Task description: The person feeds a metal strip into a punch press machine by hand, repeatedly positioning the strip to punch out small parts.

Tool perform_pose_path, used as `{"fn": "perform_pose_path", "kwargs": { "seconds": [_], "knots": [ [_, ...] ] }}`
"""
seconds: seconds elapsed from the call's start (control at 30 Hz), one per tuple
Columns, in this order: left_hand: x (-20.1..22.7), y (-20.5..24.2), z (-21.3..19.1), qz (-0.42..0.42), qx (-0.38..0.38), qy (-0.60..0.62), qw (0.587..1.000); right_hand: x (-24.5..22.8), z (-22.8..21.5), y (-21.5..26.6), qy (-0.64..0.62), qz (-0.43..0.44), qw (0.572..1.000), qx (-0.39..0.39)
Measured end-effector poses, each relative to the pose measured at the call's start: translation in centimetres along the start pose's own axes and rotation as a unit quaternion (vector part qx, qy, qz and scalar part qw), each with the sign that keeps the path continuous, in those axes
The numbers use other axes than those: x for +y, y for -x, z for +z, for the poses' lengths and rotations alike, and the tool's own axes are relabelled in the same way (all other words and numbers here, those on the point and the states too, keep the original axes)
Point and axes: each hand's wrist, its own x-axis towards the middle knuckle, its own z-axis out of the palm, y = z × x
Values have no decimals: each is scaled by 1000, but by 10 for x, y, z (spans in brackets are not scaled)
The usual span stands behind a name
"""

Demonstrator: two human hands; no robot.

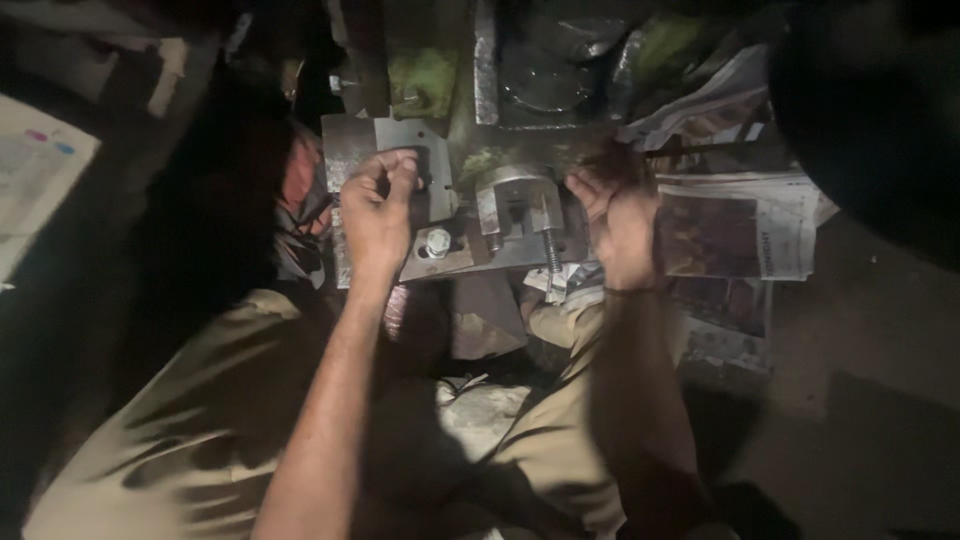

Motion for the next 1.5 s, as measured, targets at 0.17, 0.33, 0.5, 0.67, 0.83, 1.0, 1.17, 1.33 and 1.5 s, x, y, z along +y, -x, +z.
{"fn": "perform_pose_path", "kwargs": {
  "seconds": [0.17, 0.33, 0.5, 0.67, 0.83, 1.0, 1.17, 1.33, 1.5],
  "knots": [
    [2, -1, 0, -12, 2, 11, 1000, 2, 1, -7, -84, 11, 994, -63],
    [2, -2, -2, -20, 4, 3, 1000, -10, 34, 4, -53, -2, 996, -65],
    [5, -1, -3, -22, 10, 4, 1000, -31, 97, 34, -6, 21, 1000, 22],
    [8, 0, -3, -21, 8, -5, 1000, -35, 91, 37, -163, 84, 939, -289],
    [10, 0, -3, -22, 15, 1, 1000, -34, 76, 29, -71, 32, 997, -8],
    [10, 1, -4, -45, 10, 2, 999, -10, 0, -10, -180, 5, 971, -157],
    [8, 0, -4, -49, 11, 15, 999, -12, -1, -6, 35, -43, 997, -61],
    [6, 0, -4, -41, 11, 25, 999, -19, 39, 18, -18, 23, 990, -136],
    [7, 0, -4, -34, 10, 28, 999, -33, 71, 25, 8, 8, 994, -107]
  ]
}}
